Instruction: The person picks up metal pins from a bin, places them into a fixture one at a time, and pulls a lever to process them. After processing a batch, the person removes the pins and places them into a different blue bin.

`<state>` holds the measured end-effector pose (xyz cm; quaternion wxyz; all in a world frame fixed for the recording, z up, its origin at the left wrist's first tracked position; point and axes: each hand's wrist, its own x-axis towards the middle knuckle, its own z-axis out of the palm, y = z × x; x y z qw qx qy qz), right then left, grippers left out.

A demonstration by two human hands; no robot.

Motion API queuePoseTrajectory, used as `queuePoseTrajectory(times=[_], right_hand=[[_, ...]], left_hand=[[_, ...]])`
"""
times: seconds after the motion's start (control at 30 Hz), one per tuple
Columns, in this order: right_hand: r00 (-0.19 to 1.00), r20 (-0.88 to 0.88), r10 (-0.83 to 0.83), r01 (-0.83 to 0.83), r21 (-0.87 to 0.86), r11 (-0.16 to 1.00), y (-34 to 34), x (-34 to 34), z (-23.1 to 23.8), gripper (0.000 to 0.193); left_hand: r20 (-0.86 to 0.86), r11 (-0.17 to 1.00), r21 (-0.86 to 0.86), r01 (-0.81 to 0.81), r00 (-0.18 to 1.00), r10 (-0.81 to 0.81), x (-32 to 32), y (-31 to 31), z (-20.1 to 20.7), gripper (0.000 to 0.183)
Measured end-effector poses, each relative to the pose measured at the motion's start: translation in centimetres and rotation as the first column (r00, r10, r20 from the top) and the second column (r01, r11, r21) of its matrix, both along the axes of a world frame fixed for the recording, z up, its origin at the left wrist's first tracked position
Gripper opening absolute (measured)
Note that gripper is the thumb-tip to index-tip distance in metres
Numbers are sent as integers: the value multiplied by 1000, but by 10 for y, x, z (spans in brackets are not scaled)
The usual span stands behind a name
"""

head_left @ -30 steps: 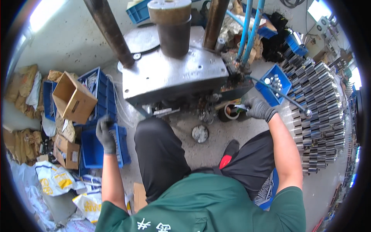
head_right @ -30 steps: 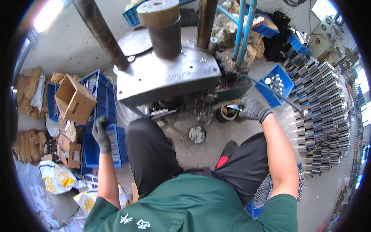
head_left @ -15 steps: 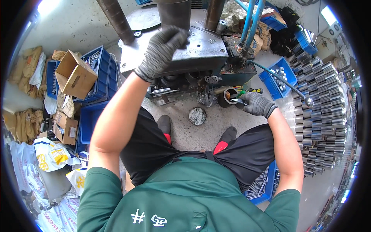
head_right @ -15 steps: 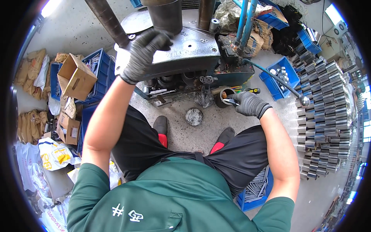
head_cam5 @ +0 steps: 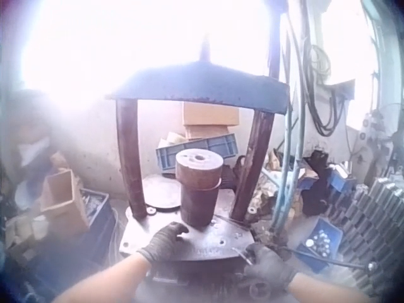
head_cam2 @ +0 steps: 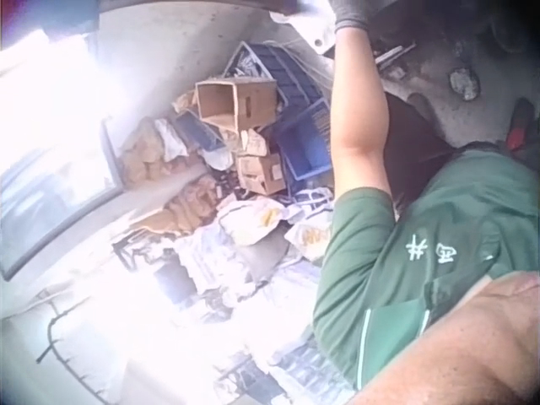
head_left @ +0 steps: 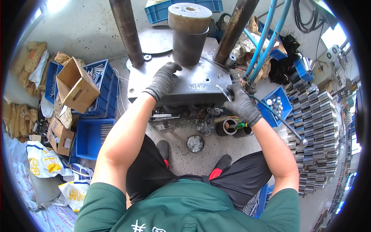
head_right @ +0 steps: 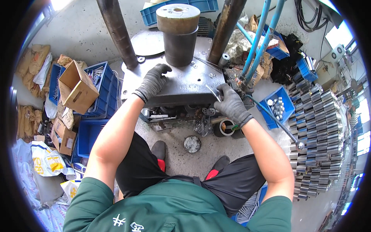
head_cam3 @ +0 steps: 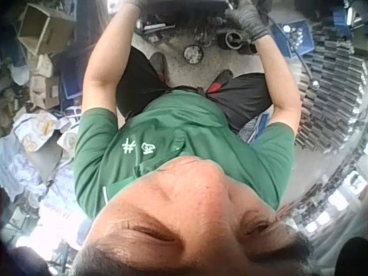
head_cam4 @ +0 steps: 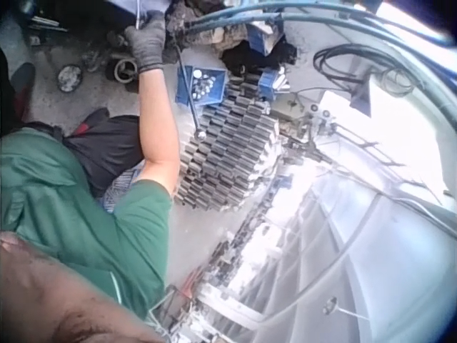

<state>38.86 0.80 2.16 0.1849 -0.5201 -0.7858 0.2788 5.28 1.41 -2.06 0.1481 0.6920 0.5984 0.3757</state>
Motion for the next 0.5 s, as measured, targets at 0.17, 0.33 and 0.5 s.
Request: queuePoseTrajectory(times=[0.17, 0.33, 0.5], right_hand=[[984, 156, -90, 34, 331, 943, 57, -46, -17, 43], [931, 298, -212, 81, 397, 914, 79, -70, -21, 36], [891, 313, -330, 196, 390, 900, 75, -86, -14, 40]], left_hand=[[-307, 992, 116, -49, 948, 83, 4, 2, -13, 14], [-351, 986, 124, -109, 925, 146, 6, 3, -7, 27], [-297, 979, 59, -194, 933, 203, 10, 6, -5, 30]])
